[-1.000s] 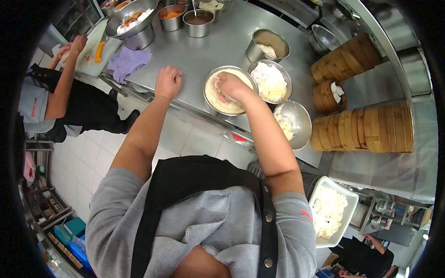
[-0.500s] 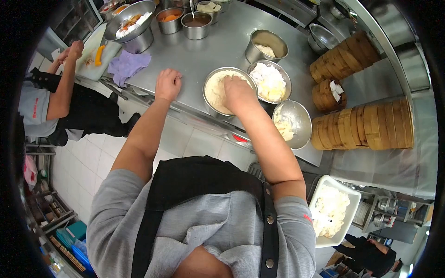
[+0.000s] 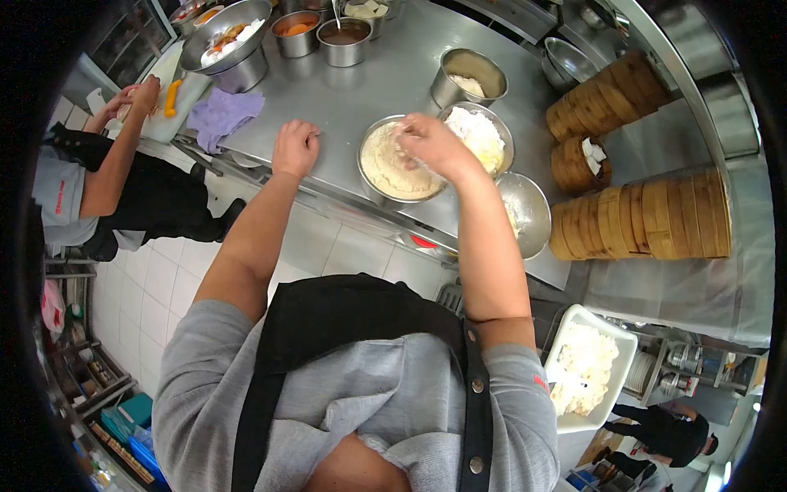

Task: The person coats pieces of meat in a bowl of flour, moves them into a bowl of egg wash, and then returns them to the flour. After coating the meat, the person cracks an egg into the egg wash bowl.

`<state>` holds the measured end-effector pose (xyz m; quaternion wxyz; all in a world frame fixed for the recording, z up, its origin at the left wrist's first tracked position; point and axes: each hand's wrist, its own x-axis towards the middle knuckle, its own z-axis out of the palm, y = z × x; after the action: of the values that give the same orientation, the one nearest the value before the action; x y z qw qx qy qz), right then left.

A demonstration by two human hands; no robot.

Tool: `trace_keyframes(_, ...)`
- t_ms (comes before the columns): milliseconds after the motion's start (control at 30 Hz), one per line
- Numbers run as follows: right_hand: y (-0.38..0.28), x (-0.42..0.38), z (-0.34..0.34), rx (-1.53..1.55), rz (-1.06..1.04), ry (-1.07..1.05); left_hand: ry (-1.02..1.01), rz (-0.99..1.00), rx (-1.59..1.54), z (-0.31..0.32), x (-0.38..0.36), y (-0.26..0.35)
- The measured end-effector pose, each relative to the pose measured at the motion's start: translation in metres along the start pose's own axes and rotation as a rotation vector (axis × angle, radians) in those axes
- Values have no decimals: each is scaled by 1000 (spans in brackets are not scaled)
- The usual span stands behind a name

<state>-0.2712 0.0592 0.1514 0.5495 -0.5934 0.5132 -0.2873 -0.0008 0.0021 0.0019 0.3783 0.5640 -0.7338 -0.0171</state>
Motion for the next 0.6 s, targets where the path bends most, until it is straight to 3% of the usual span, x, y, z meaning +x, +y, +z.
trace_keyframes(100,17,17,17,-442,96,-110,2,24,13,-1,-1,1)
trace_keyframes(267,15,19,-13,146,124,-189,-26,-23,23,2,-1,-2)
trace_keyframes(367,45,42,-12,-217,167,-218,-26,-9,6,3,4,-2)
trace_keyframes(400,25,37,-13,-374,143,-264,-18,-5,15,1,4,-2)
trace_keyframes(500,11,29,-13,4,143,-204,-27,-7,17,-1,-1,0)
trace_keyframes(600,18,24,-1,-374,138,-208,-12,19,28,-1,-1,0)
